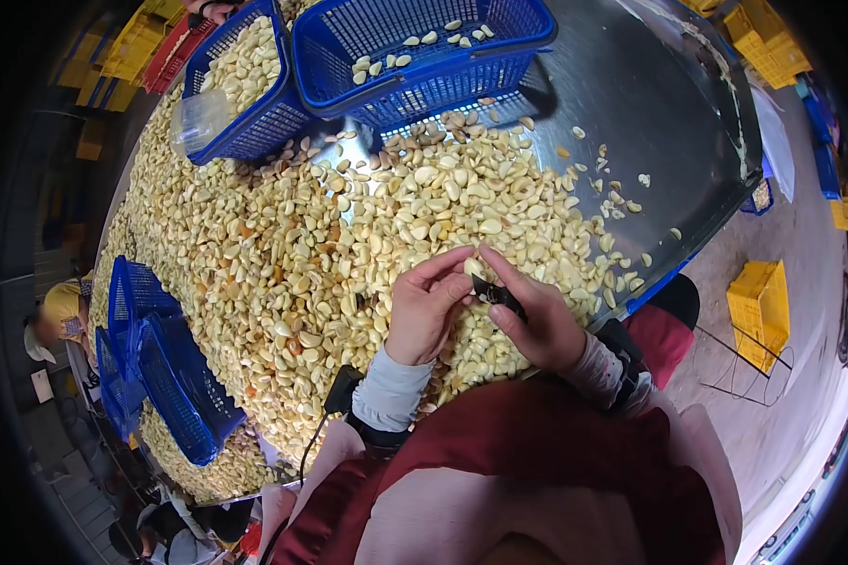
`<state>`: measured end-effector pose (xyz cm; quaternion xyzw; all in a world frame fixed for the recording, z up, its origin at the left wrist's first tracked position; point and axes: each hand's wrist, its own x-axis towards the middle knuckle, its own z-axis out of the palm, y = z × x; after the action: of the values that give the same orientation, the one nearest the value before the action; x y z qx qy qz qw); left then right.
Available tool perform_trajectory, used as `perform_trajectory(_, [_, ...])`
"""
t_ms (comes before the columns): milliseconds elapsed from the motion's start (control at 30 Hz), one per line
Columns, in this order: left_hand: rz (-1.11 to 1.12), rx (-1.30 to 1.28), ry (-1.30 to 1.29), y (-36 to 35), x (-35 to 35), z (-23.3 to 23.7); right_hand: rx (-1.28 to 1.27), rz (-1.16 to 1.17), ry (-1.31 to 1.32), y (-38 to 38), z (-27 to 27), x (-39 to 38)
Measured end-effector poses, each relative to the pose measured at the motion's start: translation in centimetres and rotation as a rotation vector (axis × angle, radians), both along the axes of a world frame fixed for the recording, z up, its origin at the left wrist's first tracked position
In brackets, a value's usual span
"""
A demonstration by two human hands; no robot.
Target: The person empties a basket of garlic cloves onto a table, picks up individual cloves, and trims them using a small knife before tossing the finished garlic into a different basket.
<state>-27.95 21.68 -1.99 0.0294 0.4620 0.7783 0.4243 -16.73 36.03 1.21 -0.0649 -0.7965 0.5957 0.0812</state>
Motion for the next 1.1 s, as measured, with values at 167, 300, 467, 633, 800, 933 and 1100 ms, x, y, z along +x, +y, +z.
perform_trajectory(167, [0.012, 0.171, -0.259, -0.5, 0.4, -0.2, 0.090, 0.055, 0.055, 0.5, 0.0, 0.1])
perform_trajectory(300, [-0.096, 0.213, -0.389, -0.9, 1.0, 0.0, -0.417, -0.084, -0.274, 1.0, -1.5, 0.6])
perform_trajectory(467, [0.000, 0.411, -0.405, -0.2, -2.2, 1.5, -0.683, -0.031, -0.337, 1.1, -1.5, 1.2])
perform_trajectory(633, [-0.143, -0.832, 1.318, 0.0, -7.4, -1.9, -0.476, 0.046, -0.266, 0.6, -1.4, 1.0])
perform_trajectory(800, [-0.014, -0.369, 0.314, -0.4, -6.1, -0.8, -0.459, 0.023, -0.347, 0.8, -0.9, 1.0])
perform_trajectory(933, [0.050, 0.160, -0.326, -0.4, -2.0, 0.3, -0.234, 0.014, -0.156, -0.4, -0.9, 0.1])
perform_trajectory(1100, [0.088, 0.232, -0.410, -0.3, 0.9, 0.0, -0.063, 0.002, -0.111, -0.7, 0.3, -0.2])
